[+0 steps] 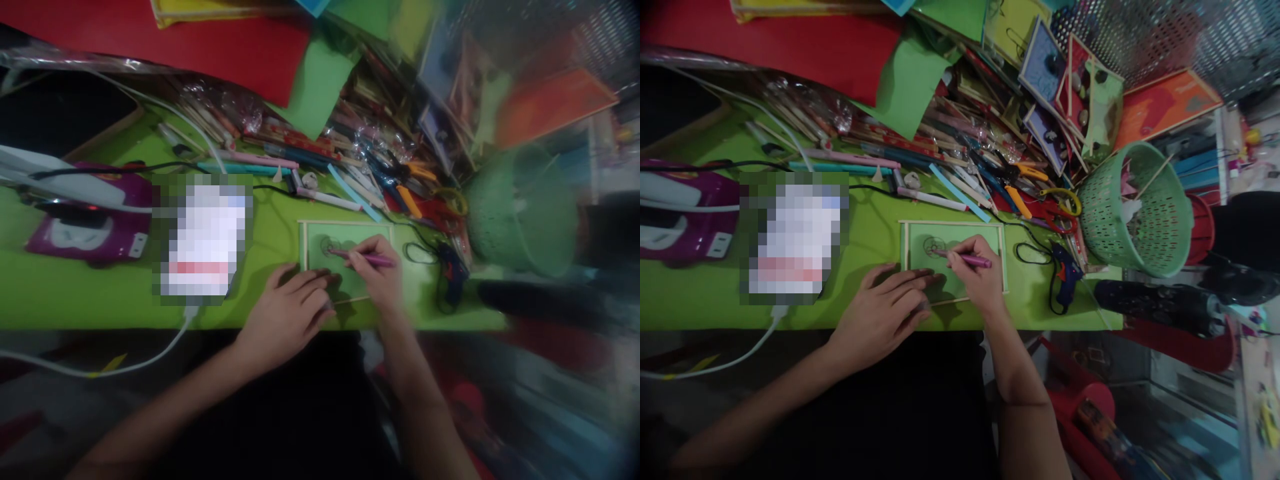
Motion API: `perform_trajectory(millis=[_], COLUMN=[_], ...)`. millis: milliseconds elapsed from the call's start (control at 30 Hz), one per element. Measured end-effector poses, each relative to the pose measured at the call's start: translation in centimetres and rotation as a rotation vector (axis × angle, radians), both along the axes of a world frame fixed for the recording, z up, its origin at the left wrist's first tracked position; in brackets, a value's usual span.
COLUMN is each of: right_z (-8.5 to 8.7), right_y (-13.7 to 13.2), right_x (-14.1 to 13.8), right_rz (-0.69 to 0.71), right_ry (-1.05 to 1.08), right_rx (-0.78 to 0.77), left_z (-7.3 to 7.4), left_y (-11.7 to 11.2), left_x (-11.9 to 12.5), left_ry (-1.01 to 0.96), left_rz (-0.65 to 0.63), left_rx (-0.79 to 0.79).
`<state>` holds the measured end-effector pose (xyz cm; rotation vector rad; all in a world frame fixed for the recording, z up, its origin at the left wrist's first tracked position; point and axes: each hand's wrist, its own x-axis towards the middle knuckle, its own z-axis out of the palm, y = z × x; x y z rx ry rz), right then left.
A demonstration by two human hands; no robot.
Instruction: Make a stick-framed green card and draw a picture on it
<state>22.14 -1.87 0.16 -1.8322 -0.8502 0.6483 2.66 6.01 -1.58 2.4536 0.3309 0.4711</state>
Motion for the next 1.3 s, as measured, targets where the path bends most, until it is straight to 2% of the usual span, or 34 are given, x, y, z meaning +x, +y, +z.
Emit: perform_trajectory(millis=[133,300,400,667,967,1300], right_z=[-0.4,-1.0,-1.0,-0.8,-0.6,-0.7], right_y=[-0.3,-0.5,-0.3,-0.6,-1.5,-1.9], right_x=[0.1,0.7,1.1,1.3,1.6,1.8], right_rz=[-0.036,-0.172,-0.221,-0.277,-0.317,-0.228], right_ry=[0.046,0.178,0.212,0.321,0.3,0.342], right_rx=[0.062,0.296,0.379,0.47,0.53,0.596], left_z=[0.0,-0.1,-0.2,-0.8,-0.8,-0.1], left_y=[0.0,0.0,-0.1,-0.2,-0.2,-0.4], left_x=[0.0,-0.1,-0.1,-0.2,-0.2,0.2], left_ry=[-0.008,-0.002,-0.004,-0.008,0.016,0.068], left_rz=[-0.002,-0.002,-0.006,-0.008,0.005,-0.024], left_rx=[0.016,0.012,0.013,0.03,0.01,-0.035])
